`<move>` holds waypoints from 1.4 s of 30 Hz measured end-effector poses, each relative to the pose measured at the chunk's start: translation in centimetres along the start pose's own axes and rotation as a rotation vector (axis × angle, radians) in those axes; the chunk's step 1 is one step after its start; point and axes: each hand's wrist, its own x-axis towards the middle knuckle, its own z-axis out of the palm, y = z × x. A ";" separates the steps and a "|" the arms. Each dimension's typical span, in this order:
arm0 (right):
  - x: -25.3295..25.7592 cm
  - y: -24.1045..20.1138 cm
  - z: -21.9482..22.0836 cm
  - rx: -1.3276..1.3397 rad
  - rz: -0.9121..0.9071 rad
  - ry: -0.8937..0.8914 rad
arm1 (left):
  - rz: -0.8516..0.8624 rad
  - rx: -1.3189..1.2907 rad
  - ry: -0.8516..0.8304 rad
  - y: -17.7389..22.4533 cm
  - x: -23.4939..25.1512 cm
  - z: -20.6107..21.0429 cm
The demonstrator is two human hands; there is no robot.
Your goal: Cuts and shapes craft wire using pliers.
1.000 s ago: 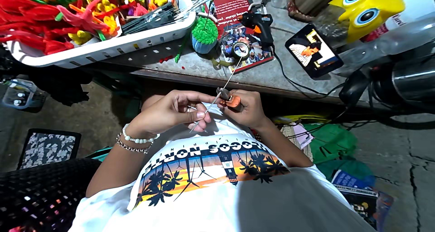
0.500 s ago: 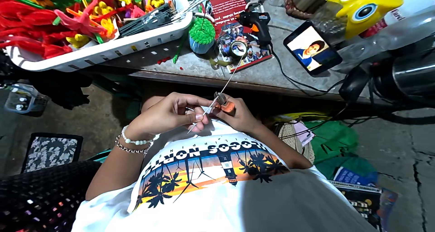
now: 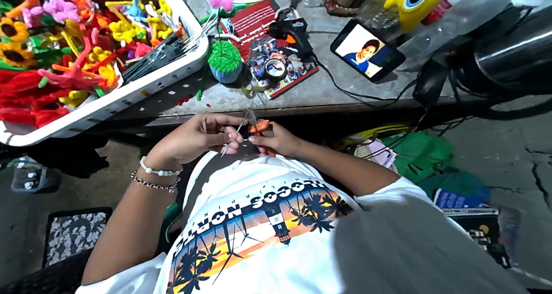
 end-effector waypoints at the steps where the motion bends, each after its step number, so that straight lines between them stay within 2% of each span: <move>1: 0.1 0.0 0.1 0.040 0.031 0.004 | -0.023 0.010 -0.005 0.2 0.3 -0.2; 7: 0.8 0.7 -0.2 0.209 0.142 -0.040 | -0.130 0.014 -0.011 0.4 1.6 -1.0; 12: 1.6 0.7 -0.6 0.222 0.166 -0.100 | -0.174 0.011 0.023 0.5 1.8 -1.6; 15: 1.2 0.3 -0.4 0.140 0.131 -0.055 | -0.156 0.017 0.028 0.7 1.5 -1.8; 19: 0.0 0.3 -0.3 0.022 -0.020 -0.019 | -0.115 0.038 0.017 1.1 0.5 -1.6; 25: -1.2 -0.5 -0.5 -0.374 -0.239 0.138 | -0.037 0.060 -0.058 1.1 -0.3 -1.5; 27: -1.3 -0.5 -0.5 -0.423 -0.314 0.165 | -0.014 0.070 -0.065 1.3 -0.7 -1.2; 33: -1.6 -0.7 -0.2 -0.484 -0.373 0.138 | 0.007 0.127 -0.053 1.9 -1.4 -0.5; 42: -2.5 -1.7 -0.7 -0.641 -0.360 0.088 | -0.002 0.129 -0.091 2.3 -1.2 -0.2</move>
